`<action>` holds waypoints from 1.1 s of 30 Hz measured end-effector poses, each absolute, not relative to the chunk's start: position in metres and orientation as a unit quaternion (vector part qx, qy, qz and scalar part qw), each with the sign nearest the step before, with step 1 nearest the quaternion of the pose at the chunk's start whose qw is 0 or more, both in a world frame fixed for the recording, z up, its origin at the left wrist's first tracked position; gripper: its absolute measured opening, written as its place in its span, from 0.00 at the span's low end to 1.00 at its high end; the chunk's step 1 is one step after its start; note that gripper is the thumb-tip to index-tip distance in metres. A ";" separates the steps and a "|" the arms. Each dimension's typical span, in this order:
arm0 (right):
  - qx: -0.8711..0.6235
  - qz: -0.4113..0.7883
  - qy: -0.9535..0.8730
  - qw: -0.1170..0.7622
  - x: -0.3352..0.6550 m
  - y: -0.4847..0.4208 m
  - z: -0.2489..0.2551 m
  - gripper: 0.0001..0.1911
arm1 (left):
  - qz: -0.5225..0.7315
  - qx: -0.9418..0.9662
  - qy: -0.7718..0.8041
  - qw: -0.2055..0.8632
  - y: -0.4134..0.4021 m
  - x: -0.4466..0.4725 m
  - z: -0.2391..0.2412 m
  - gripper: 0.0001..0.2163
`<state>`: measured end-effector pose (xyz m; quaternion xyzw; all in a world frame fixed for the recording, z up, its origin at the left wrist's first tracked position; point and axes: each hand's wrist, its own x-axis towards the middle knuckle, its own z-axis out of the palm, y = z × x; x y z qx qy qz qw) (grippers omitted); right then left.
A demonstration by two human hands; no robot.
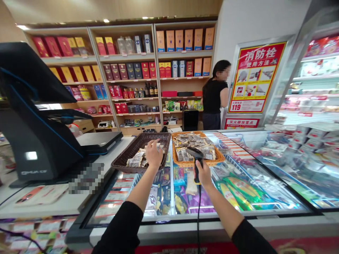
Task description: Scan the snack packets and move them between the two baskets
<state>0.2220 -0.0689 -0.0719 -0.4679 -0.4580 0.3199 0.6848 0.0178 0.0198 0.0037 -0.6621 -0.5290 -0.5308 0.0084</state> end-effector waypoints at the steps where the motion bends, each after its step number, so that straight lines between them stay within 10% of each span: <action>1: -0.475 0.316 -0.436 0.696 0.235 -0.070 -0.072 0.19 | -0.507 -0.705 -0.496 -0.016 0.020 0.030 0.004 0.18; 15: -0.439 0.285 -0.292 0.800 0.297 -0.090 -0.097 0.21 | -0.304 -0.837 -0.412 -0.194 0.045 0.217 -0.003 0.12; 33: -0.435 0.310 -0.528 0.660 0.195 -0.069 -0.064 0.16 | -0.562 -0.517 -0.443 -0.469 0.058 0.023 -0.021 0.13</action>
